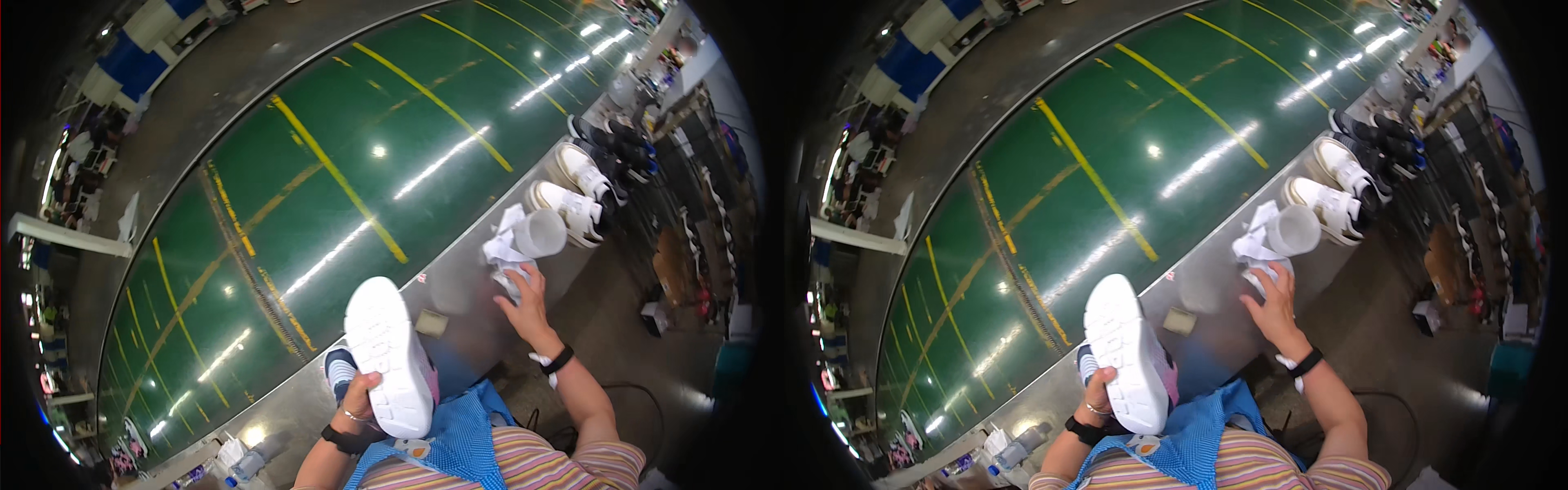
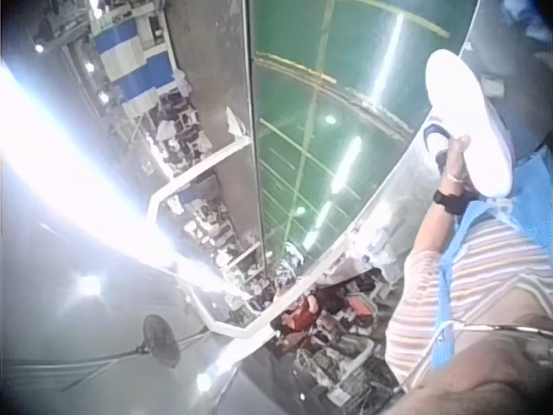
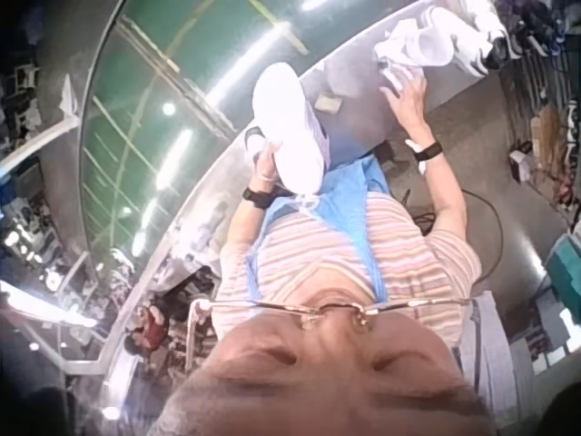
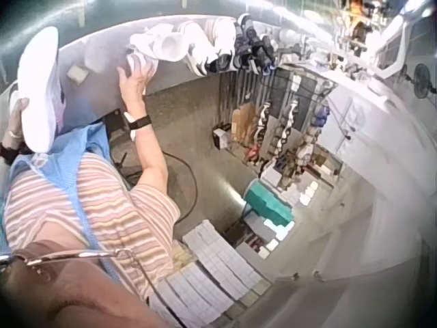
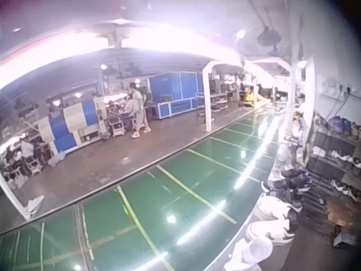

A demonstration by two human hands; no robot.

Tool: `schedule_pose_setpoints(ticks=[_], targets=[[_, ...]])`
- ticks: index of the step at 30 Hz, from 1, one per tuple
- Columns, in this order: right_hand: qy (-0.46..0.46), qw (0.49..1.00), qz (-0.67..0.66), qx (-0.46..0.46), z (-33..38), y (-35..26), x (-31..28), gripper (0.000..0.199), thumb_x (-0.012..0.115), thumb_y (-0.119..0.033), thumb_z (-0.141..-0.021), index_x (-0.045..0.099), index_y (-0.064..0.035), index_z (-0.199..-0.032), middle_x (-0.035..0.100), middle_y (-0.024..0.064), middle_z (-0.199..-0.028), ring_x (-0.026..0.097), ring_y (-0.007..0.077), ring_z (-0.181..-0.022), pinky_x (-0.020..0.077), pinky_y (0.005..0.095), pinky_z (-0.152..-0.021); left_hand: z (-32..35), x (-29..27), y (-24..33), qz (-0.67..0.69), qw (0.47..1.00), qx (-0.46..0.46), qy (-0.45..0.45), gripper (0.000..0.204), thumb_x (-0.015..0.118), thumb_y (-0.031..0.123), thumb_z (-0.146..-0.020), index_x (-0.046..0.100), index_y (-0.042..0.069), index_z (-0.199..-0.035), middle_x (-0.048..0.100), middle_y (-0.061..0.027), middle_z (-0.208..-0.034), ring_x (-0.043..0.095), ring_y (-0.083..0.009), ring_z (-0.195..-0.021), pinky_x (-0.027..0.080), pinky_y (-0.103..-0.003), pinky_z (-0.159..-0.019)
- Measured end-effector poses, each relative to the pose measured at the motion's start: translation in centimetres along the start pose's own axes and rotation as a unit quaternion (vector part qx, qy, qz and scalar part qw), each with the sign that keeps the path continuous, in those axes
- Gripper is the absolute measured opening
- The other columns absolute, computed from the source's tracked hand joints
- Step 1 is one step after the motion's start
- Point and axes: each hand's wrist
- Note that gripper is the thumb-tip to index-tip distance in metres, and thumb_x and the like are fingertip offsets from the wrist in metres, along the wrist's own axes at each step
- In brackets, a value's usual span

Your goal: The person picks up a pair of shoes from the conveyor belt, wipes the soles and sides with a cloth, and then places them back on the belt before repeating the process with another pair.

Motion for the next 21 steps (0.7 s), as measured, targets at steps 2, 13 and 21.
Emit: schedule_pose_setpoints(ticks=[2, 13, 21], targets=[[-0.012, 1.0, -0.014, -0.018, 0.0, -2.3, -1.2, 0.04, 0.068, -0.012, -0.069, 0.055, -0.0062, -0.107, 0.048, 0.0155, -0.11, 0.048, 0.0309, -0.1, 0.0372, 0.0368, -0.089, -0.4, -0.6, -0.3, 0.002, 0.999, -0.03, -0.017, 0.065, 0.061, 0.021, -0.066, 0.04, -0.001, -0.123, 0.053, -0.0129, -0.115, 0.055, -0.0245, -0.102, 0.044, -0.034, -0.089], [-0.452, 0.519, -0.699, 0.194, 4.0, -8.4, 0.8, 0.084, 0.066, -0.003, -0.07, 0.017, -0.0057, -0.138, 0.034, 0.0108, -0.131, 0.032, 0.0202, -0.123, 0.0264, 0.0326, -0.102, -1.8, -3.7, -2.3, 0.268, 0.953, -0.067, -0.122, 0.061, 0.042, 0.026, -0.068, 0.043, -0.007, -0.119, 0.052, -0.0211, -0.115, 0.052, -0.0317, -0.104, 0.038, -0.038, -0.095], [-0.364, 0.687, -0.603, 0.177, 7.4, -10.8, 1.8, 0.077, 0.063, 0.005, -0.069, 0.025, -0.0051, -0.135, 0.039, 0.009, -0.13, 0.038, 0.0164, -0.118, 0.0289, 0.0285, -0.1, -1.6, -4.3, -3.1, 0.212, 0.963, -0.032, -0.161, 0.055, 0.05, 0.02, -0.067, 0.048, -0.008, -0.114, 0.059, -0.0181, -0.104, 0.058, -0.0293, -0.093, 0.043, -0.035, -0.09]])
Point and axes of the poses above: each hand's wrist, its own z-axis away from the middle knuckle, its own x-axis out of the palm, y = z × x
